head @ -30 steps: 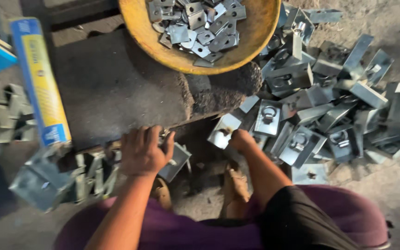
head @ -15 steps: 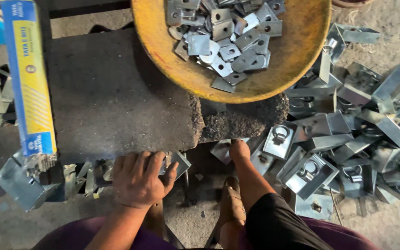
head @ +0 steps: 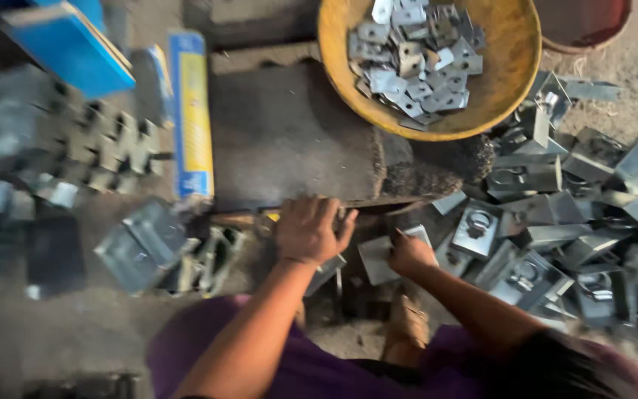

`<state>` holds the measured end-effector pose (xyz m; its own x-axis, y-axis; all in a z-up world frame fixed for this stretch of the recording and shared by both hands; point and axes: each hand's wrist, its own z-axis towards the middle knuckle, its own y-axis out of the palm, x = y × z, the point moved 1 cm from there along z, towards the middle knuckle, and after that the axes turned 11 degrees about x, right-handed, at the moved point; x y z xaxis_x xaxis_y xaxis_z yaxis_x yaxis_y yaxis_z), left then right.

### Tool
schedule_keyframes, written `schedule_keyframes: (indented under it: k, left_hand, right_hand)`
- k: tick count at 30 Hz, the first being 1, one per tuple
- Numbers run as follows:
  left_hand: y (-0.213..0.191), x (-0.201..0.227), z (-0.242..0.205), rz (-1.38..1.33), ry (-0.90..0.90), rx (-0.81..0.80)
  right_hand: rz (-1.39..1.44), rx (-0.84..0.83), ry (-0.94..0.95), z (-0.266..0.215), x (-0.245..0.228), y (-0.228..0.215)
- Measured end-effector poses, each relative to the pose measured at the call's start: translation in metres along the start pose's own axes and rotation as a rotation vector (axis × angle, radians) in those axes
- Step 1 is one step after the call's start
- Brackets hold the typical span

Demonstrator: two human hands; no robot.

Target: The person welds small metal plates to a larger rectangular metal base using a welding tool while sitting on the floor, handling the small plates by hand and positioning them before applying the arc.

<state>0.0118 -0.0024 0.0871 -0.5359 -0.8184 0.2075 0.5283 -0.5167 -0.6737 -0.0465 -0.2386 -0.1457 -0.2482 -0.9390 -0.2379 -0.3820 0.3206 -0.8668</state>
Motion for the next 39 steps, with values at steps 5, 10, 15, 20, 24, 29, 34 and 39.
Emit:
schedule_keyframes:
  k: [5, 10, 15, 20, 24, 29, 34, 39]
  left_hand:
    - [0.003, -0.011, -0.007, -0.384, -0.168, 0.188]
    - [0.008, -0.042, -0.003, -0.737, -0.588, 0.414]
    - [-0.016, -0.079, 0.012, -0.93, -0.795, 0.646]
    - [-0.033, -0.103, 0.004, -0.875, -0.951, 0.622]
    - [-0.039, -0.107, 0.015, -0.739, -0.807, 0.541]
    - [-0.047, -0.109, 0.016, -0.43, -0.631, 0.252]
    - [-0.05, -0.113, 0.018, -0.422, -0.646, 0.107]
    - [-0.052, -0.113, 0.024, -0.345, -0.697, -0.077]
  right_hand:
    - [0.213, 0.187, -0.169, -0.094, -0.051, -0.138]
    - [0.329, 0.362, -0.209, -0.16, -0.106, -0.246]
    - [0.366, 0.635, -0.373, -0.166, -0.173, -0.304]
    - [0.364, 0.673, -0.352, -0.115, -0.228, -0.299]
    - [0.36, 0.779, -0.372, -0.069, -0.245, -0.278]
    - [0.323, 0.836, -0.418, -0.024, -0.23, -0.254]
    - [0.452, 0.712, -0.252, -0.006, -0.209, -0.248]
    - [0.44, 0.764, -0.361, -0.02, -0.234, -0.242]
